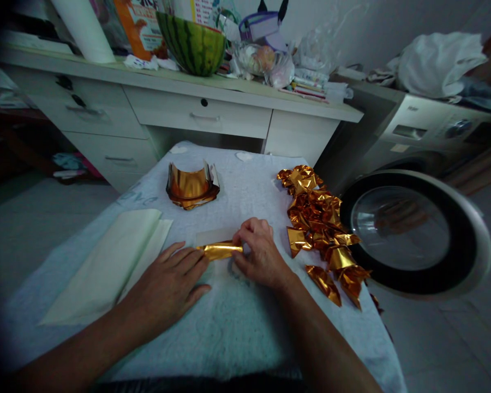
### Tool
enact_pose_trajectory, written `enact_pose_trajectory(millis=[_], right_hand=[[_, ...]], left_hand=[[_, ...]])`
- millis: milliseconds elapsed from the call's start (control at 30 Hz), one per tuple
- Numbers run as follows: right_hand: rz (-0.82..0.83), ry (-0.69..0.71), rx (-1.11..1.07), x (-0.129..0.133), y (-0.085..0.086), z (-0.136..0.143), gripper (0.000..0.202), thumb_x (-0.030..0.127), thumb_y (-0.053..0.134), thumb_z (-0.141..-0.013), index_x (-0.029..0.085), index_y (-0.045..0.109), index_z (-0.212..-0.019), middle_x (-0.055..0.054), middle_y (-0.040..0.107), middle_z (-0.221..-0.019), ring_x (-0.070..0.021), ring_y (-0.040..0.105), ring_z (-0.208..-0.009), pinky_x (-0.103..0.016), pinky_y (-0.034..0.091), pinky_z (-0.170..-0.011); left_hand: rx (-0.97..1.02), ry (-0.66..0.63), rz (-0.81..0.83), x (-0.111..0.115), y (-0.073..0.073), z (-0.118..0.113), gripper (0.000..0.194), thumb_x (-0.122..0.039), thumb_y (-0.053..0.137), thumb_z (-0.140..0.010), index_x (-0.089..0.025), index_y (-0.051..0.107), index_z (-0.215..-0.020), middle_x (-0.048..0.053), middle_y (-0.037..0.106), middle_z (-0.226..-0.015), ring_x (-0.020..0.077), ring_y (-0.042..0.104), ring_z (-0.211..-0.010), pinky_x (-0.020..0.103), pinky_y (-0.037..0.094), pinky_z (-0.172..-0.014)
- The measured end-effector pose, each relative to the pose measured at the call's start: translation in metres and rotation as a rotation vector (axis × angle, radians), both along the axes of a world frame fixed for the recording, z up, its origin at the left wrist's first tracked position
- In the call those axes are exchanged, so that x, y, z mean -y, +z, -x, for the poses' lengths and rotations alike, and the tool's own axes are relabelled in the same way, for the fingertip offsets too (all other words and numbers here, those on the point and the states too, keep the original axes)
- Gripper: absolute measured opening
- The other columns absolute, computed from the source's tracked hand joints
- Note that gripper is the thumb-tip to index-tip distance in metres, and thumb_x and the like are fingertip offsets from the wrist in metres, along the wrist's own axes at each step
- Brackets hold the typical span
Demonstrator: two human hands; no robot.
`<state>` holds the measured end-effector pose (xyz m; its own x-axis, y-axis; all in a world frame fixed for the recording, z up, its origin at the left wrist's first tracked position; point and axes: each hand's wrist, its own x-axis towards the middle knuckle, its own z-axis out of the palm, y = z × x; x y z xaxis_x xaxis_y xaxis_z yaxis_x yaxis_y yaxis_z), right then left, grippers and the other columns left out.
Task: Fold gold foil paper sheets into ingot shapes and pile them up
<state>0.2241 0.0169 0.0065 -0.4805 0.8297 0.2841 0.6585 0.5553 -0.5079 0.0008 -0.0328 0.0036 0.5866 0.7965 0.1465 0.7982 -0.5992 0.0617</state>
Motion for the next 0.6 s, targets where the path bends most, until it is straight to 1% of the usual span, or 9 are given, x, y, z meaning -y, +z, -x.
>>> enact_pose_trajectory(millis=[33, 100, 167, 233, 333, 433, 533, 600], right_hand=[[0.007, 0.019, 0.023, 0.001, -0.001, 0.002, 0.012, 0.018, 0.064, -0.08, 0.02, 0.062, -0.092, -0.005, 0.054, -0.102, -0.0229, 0.047, -0.099, -0.038, 0.036, -0.087], [0.02, 0.044, 0.071, 0.0, -0.004, 0.003, 0.017, 0.017, 0.066, -0.079, 0.021, 0.063, -0.095, -0.005, 0.055, -0.103, -0.0226, 0.046, -0.098, -0.038, 0.035, -0.086], [0.029, 0.049, 0.101, -0.001, -0.007, 0.003, 0.018, 0.017, 0.066, -0.079, 0.021, 0.064, -0.097, -0.005, 0.057, -0.104, -0.0223, 0.046, -0.098, -0.038, 0.034, -0.086], [0.03, 0.046, 0.105, -0.003, -0.01, 0.003, 0.015, 0.017, 0.065, -0.08, 0.02, 0.064, -0.095, -0.005, 0.059, -0.103, -0.0219, 0.046, -0.098, -0.037, 0.034, -0.086], [0.007, 0.043, 0.079, -0.005, -0.012, 0.003, 0.013, 0.016, 0.065, -0.08, 0.02, 0.066, -0.092, -0.005, 0.06, -0.105, -0.0221, 0.047, -0.099, -0.038, 0.033, -0.087], [-0.007, 0.041, 0.059, -0.006, -0.012, 0.003, 0.012, 0.017, 0.065, -0.081, 0.021, 0.068, -0.091, -0.005, 0.06, -0.107, -0.023, 0.047, -0.103, -0.039, 0.033, -0.09], [0.015, 0.051, 0.059, -0.005, -0.011, 0.005, 0.012, 0.017, 0.065, -0.08, 0.021, 0.067, -0.092, -0.005, 0.06, -0.108, -0.0233, 0.047, -0.103, -0.039, 0.033, -0.089], [0.026, 0.054, 0.05, -0.005, -0.01, 0.006, 0.019, 0.017, 0.067, -0.077, 0.021, 0.065, -0.096, -0.006, 0.059, -0.11, -0.0237, 0.047, -0.104, -0.039, 0.033, -0.09]], left_hand=[[-0.013, -0.012, 0.029, -0.004, 0.003, -0.002, 0.024, -0.03, 0.064, -0.087, -0.018, 0.065, -0.107, 0.009, 0.069, -0.104, 0.0281, 0.062, -0.101, 0.054, 0.041, -0.103], [-0.035, -0.007, 0.063, -0.013, 0.007, -0.006, 0.022, -0.027, 0.066, -0.085, -0.019, 0.065, -0.105, 0.008, 0.067, -0.097, 0.0284, 0.061, -0.093, 0.049, 0.049, -0.089], [-0.026, 0.004, 0.068, -0.021, 0.009, -0.007, 0.02, -0.027, 0.065, -0.085, -0.02, 0.066, -0.103, 0.007, 0.065, -0.095, 0.0282, 0.06, -0.09, 0.047, 0.05, -0.082], [0.015, 0.011, 0.084, -0.026, 0.008, -0.007, 0.019, -0.028, 0.064, -0.086, -0.02, 0.066, -0.103, 0.007, 0.063, -0.096, 0.0268, 0.058, -0.09, 0.044, 0.051, -0.08], [0.113, 0.015, 0.098, -0.029, 0.003, -0.007, 0.017, -0.026, 0.062, -0.088, -0.018, 0.065, -0.103, 0.007, 0.061, -0.098, 0.0245, 0.057, -0.093, 0.039, 0.051, -0.081], [0.147, 0.022, 0.057, -0.029, -0.005, -0.008, 0.016, -0.021, 0.056, -0.091, -0.017, 0.066, -0.103, 0.007, 0.063, -0.098, 0.0239, 0.056, -0.093, 0.038, 0.052, -0.081], [0.125, 0.05, -0.015, -0.028, -0.013, -0.006, 0.02, -0.011, 0.048, -0.092, -0.017, 0.067, -0.096, 0.005, 0.065, -0.091, 0.0224, 0.059, -0.086, 0.035, 0.054, -0.072], [0.115, 0.067, -0.06, -0.028, -0.016, -0.004, 0.021, -0.009, 0.048, -0.092, -0.017, 0.067, -0.095, 0.004, 0.066, -0.087, 0.0216, 0.062, -0.079, 0.033, 0.054, -0.066]])
